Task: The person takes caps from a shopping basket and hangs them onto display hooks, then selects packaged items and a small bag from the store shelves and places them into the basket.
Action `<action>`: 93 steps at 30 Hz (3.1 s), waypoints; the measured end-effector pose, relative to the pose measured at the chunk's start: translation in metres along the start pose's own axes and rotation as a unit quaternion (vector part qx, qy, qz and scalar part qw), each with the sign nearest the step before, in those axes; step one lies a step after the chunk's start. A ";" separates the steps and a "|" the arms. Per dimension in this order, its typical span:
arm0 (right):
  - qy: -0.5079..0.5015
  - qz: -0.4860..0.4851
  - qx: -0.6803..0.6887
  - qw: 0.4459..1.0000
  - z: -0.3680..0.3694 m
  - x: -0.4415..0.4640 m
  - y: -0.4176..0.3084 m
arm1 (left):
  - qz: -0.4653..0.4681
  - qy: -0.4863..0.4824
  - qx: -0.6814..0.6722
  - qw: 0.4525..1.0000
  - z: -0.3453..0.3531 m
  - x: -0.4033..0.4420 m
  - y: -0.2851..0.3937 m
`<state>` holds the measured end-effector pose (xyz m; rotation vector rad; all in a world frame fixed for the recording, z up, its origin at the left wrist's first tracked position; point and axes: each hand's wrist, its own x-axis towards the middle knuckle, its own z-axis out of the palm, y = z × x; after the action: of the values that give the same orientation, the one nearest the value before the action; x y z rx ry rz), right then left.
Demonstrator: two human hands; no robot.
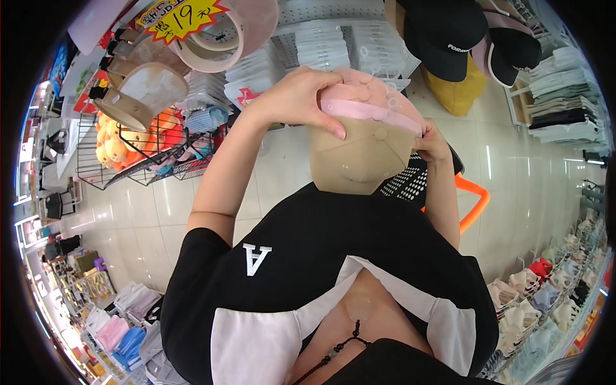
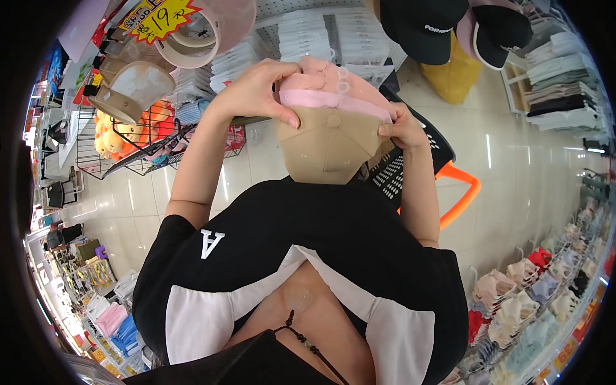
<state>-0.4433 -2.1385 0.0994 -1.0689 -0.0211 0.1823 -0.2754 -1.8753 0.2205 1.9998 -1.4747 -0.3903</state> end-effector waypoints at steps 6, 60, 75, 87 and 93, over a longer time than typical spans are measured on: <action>-0.006 -0.017 -0.010 1.000 -0.015 -0.002 0.014 | -0.029 -0.097 -0.156 0.983 0.006 0.001 0.007; -0.034 -0.259 -0.008 0.965 -0.038 0.083 -0.146 | 0.057 0.017 -0.174 0.983 -0.055 -0.069 -0.002; -0.371 -0.195 -0.209 0.883 0.033 0.117 -0.153 | 0.101 0.086 -0.001 0.991 -0.060 -0.042 0.033; -0.523 -0.133 -0.170 0.824 0.066 0.144 -0.178 | 0.144 0.062 0.026 0.987 -0.061 -0.034 0.035; -0.331 -0.128 -0.512 0.782 0.070 0.129 -0.189 | 0.133 0.012 0.003 0.991 -0.048 -0.035 0.034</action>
<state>-0.2979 -2.1453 0.2889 -2.0239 -1.0069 0.3056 -0.2853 -1.8345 0.2742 1.7740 -1.7016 -0.2476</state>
